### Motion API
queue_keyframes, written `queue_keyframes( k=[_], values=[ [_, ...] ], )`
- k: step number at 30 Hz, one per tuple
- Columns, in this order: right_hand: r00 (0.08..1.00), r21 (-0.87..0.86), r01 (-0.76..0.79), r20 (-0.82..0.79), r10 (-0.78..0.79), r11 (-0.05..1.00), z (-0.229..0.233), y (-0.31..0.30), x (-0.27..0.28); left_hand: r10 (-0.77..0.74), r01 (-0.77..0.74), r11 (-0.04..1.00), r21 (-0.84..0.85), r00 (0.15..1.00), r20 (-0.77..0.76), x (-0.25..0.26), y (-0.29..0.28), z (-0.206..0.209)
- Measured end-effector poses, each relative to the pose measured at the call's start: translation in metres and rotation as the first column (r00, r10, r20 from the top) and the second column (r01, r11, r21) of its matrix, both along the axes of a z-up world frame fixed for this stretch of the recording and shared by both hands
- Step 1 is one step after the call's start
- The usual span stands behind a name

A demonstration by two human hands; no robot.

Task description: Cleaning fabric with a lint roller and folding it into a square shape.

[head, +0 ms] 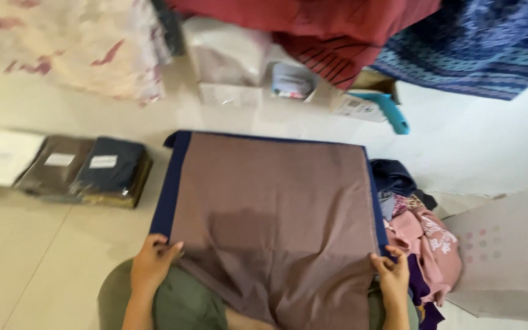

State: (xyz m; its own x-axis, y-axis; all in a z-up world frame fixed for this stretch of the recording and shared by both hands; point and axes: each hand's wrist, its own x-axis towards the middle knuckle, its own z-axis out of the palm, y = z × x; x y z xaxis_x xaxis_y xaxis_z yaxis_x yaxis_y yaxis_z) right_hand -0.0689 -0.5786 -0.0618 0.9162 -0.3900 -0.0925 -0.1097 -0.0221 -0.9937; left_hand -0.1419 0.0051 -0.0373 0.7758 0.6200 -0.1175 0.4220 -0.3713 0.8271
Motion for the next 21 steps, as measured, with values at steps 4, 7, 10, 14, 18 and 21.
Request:
queue_keyframes(
  k=[4, 7, 10, 14, 18, 21],
  values=[
    [0.995, 0.091, -0.009, 0.095, 0.0, 0.996, -0.003, -0.017, 0.006, -0.036, 0.049, 0.989, -0.139, 0.995, 0.097, 0.003, 0.012, -0.006],
    [0.99, 0.147, -0.015, 0.141, -0.006, 0.989, 0.001, -0.029, 0.006, 0.001, 0.075, 0.961, -0.265, 0.962, 0.275, -0.003, 0.021, -0.007],
    [0.99, 0.09, -0.032, 0.14, 0.019, 0.995, -0.003, -0.033, 0.006, -0.037, 0.063, 0.99, -0.13, 0.98, 0.197, -0.008, 0.014, 0.008],
    [0.986, -0.294, -0.001, 0.159, 0.05, 0.956, -0.018, -0.03, 0.009, -0.043, 0.025, 0.995, 0.099, 0.981, 0.188, -0.007, 0.012, -0.009],
    [0.981, -0.563, 0.181, 0.158, -0.11, 0.806, 0.017, 0.012, 0.005, -0.046, -0.005, 0.968, 0.252, 0.979, 0.198, -0.001, -0.001, 0.018],
    [0.858, -0.745, 0.407, 0.511, 0.059, 0.529, 0.05, 0.077, 0.013, -0.093, 0.001, 0.941, 0.337, 0.962, 0.256, 0.023, -0.023, 0.045]
  ],
)
